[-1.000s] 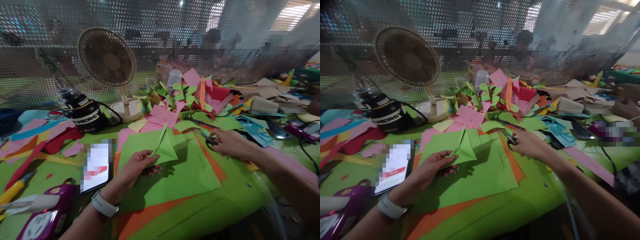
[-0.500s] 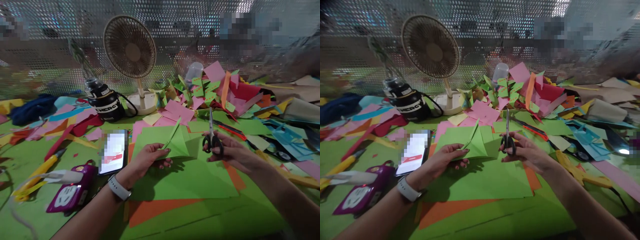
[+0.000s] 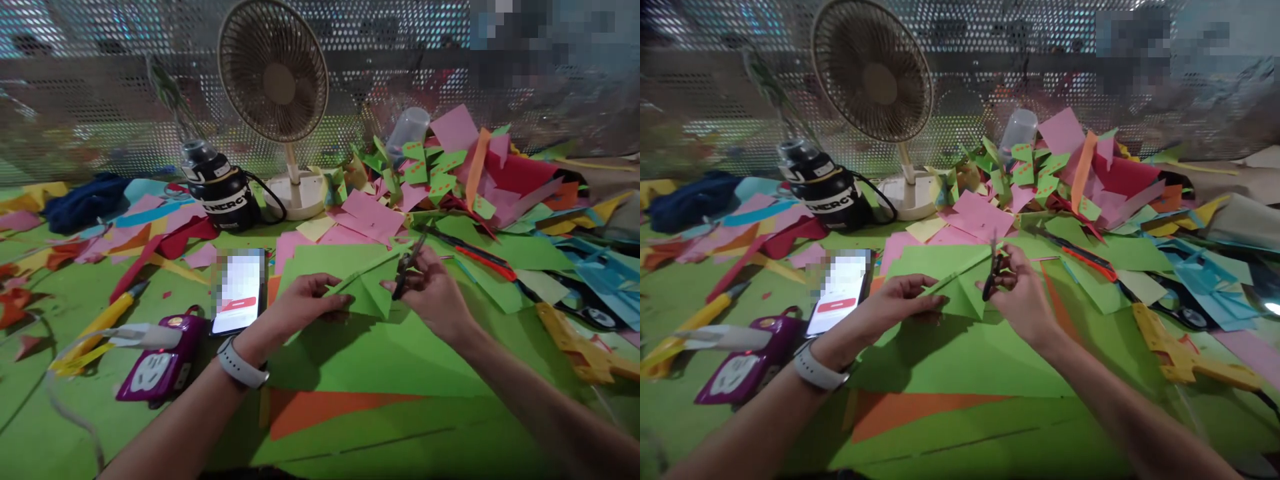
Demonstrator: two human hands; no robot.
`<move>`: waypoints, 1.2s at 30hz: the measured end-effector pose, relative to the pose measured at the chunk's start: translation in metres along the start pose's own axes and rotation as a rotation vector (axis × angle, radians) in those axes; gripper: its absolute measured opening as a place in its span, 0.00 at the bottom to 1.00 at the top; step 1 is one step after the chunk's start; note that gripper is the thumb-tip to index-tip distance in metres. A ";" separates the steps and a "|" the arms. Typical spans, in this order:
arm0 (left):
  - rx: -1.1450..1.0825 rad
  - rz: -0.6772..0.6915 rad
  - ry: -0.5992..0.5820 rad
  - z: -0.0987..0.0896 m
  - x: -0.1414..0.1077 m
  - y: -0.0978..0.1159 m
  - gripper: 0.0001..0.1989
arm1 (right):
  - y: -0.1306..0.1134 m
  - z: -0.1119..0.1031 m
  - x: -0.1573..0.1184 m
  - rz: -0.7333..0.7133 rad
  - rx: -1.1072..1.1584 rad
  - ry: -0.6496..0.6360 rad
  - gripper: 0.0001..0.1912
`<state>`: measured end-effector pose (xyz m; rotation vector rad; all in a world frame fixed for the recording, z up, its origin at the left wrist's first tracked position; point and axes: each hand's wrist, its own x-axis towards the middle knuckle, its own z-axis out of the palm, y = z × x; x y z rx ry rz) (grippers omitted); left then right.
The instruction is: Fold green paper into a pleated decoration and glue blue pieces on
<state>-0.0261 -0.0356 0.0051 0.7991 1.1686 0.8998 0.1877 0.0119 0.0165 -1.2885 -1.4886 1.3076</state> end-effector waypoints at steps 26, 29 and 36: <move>-0.200 0.118 0.433 0.018 0.011 -0.022 0.15 | 0.003 -0.017 -0.010 0.279 -0.096 -0.287 0.25; -0.299 0.185 0.496 0.014 0.015 -0.020 0.15 | -0.002 -0.018 -0.016 0.340 -0.172 -0.427 0.22; -0.423 0.126 0.434 0.013 0.015 -0.021 0.13 | 0.002 -0.005 -0.028 0.332 -0.261 -0.679 0.16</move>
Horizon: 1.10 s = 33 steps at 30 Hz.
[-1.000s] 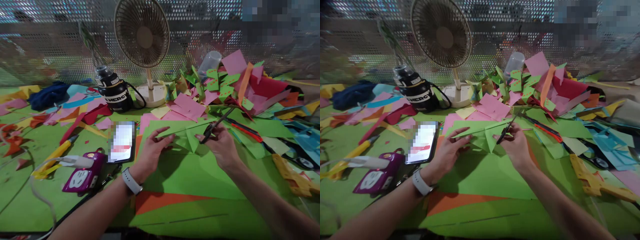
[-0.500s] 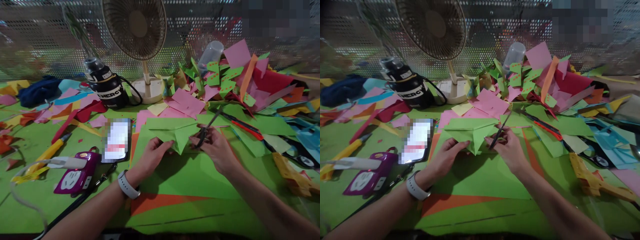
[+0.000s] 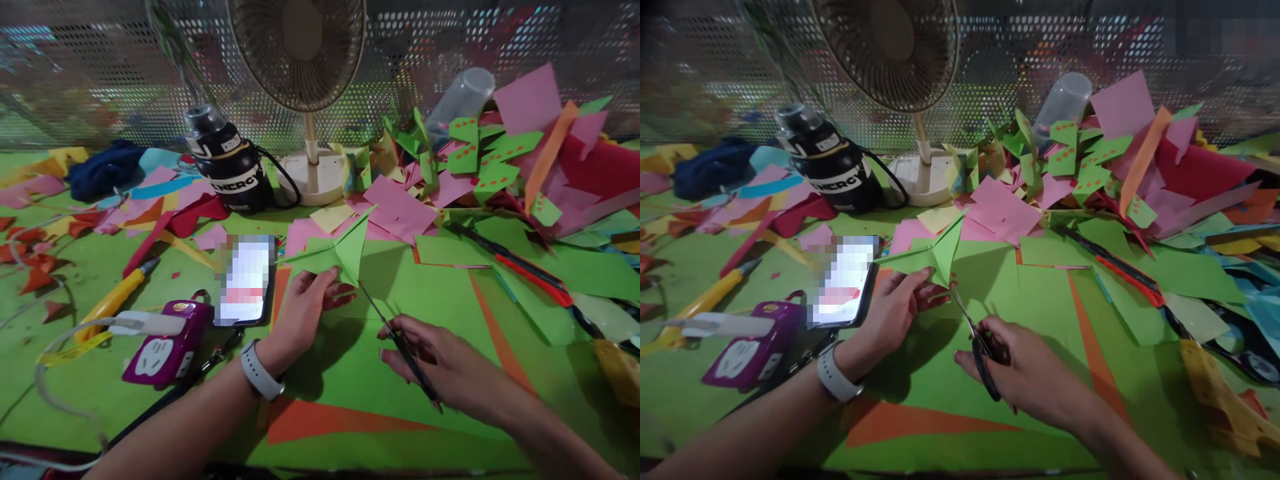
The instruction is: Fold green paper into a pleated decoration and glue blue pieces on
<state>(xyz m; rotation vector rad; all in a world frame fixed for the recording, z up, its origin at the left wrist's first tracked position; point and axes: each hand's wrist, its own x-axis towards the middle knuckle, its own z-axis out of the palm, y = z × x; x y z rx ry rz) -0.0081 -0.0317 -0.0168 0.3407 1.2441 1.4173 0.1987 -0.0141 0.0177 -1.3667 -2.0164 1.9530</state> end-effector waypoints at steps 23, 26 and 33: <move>0.097 -0.040 -0.054 0.004 -0.008 -0.003 0.11 | 0.006 0.013 0.005 -0.027 0.123 -0.034 0.18; 0.087 -0.057 -0.053 0.005 -0.009 -0.003 0.12 | 0.008 0.014 0.006 -0.036 0.140 -0.035 0.17; 0.037 -0.120 -0.007 0.008 -0.012 -0.001 0.11 | 0.008 0.016 0.008 -0.043 0.190 -0.022 0.18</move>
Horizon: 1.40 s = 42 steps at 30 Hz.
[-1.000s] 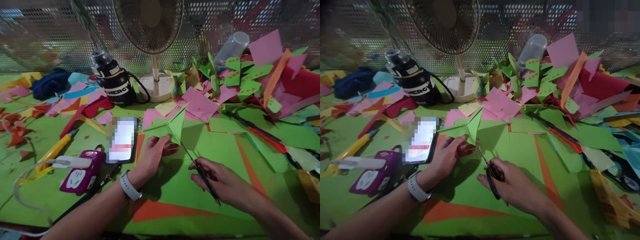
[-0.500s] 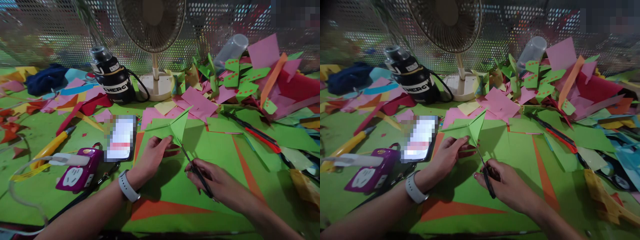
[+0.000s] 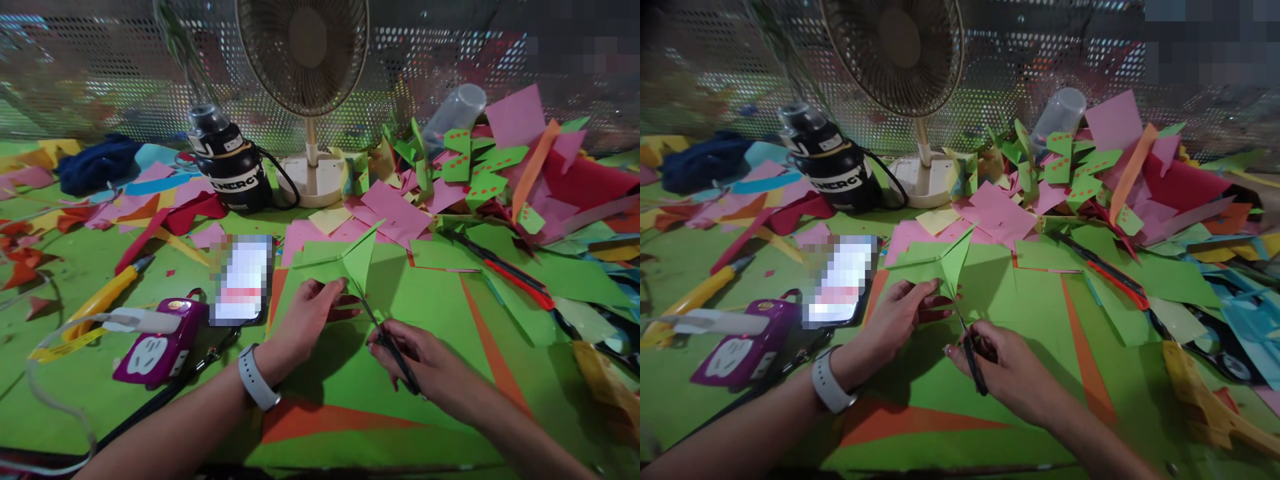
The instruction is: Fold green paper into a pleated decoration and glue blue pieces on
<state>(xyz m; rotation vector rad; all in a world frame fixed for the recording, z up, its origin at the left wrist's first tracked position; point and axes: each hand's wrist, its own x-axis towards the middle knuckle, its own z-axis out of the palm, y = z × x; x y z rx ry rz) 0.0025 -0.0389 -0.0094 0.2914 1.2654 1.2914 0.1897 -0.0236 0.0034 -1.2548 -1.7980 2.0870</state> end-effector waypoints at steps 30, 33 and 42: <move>0.056 -0.037 -0.009 0.004 -0.006 0.003 0.13 | -0.006 0.001 0.000 0.001 -0.007 0.023 0.21; 0.062 -0.039 0.016 0.004 -0.006 0.003 0.13 | -0.008 0.001 -0.001 0.007 -0.004 0.033 0.22; 0.071 -0.046 0.043 0.006 -0.007 0.006 0.14 | -0.006 0.001 -0.001 -0.011 0.011 0.017 0.19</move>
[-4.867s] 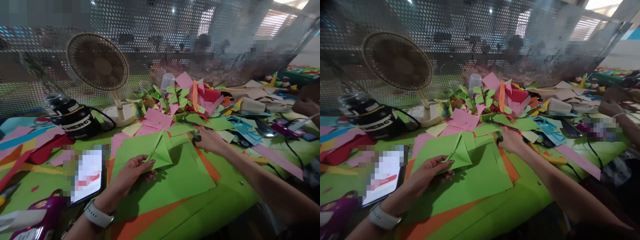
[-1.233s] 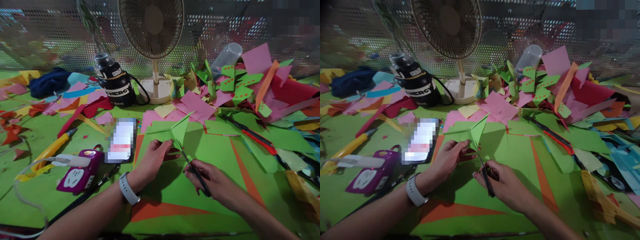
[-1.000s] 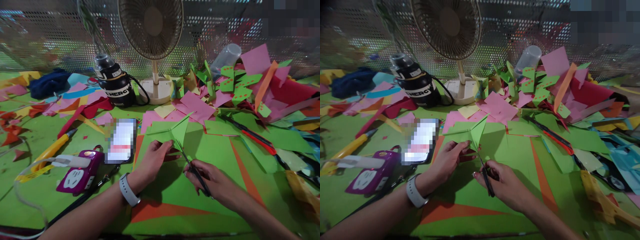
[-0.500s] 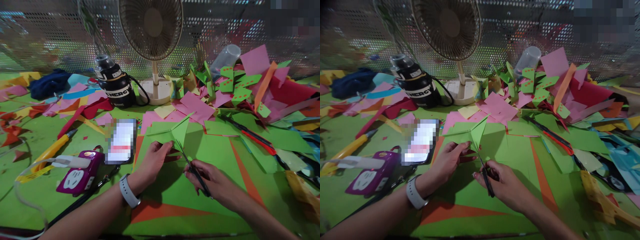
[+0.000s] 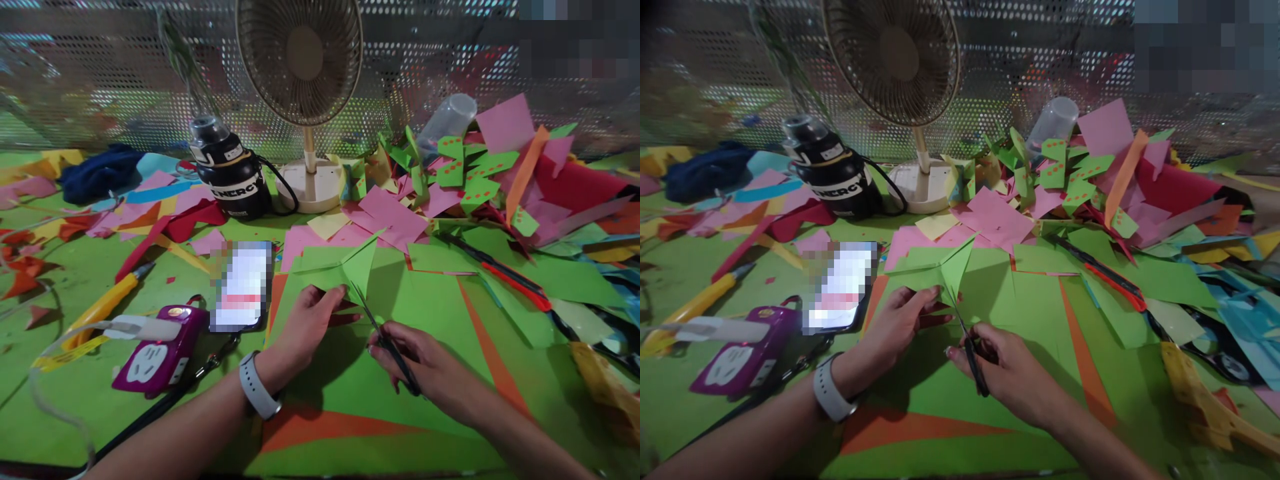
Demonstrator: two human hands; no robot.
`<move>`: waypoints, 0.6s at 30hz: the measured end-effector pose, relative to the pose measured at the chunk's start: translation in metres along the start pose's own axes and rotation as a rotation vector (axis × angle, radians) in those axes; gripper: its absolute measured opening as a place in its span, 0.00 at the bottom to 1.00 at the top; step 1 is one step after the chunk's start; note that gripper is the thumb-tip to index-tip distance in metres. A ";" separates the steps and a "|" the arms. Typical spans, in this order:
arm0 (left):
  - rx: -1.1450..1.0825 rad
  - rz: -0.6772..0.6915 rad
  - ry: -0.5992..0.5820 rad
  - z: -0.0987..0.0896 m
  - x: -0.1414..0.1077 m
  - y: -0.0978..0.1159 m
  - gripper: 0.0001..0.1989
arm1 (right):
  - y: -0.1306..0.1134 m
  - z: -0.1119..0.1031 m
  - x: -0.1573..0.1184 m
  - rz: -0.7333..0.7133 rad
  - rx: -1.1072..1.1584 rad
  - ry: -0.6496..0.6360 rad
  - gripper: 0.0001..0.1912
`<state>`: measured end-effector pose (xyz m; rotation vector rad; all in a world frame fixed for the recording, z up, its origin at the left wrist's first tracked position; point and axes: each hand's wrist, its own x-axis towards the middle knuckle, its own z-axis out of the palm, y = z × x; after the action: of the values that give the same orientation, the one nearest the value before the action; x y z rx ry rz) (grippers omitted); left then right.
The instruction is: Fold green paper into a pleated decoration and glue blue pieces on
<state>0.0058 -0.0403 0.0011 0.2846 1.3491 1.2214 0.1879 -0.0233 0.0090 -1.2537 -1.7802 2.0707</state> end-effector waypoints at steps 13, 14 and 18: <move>-0.030 0.040 0.012 -0.003 0.006 -0.007 0.13 | 0.008 -0.002 0.005 -0.010 -0.001 0.009 0.21; -0.034 0.041 0.015 -0.003 0.006 -0.007 0.13 | 0.009 -0.002 0.006 -0.013 0.008 0.013 0.20; -0.033 0.031 0.032 -0.003 0.006 -0.005 0.14 | 0.012 -0.001 0.007 -0.019 0.025 0.017 0.20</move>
<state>0.0044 -0.0391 -0.0069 0.2642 1.3547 1.2779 0.1894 -0.0220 -0.0048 -1.2398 -1.7460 2.0593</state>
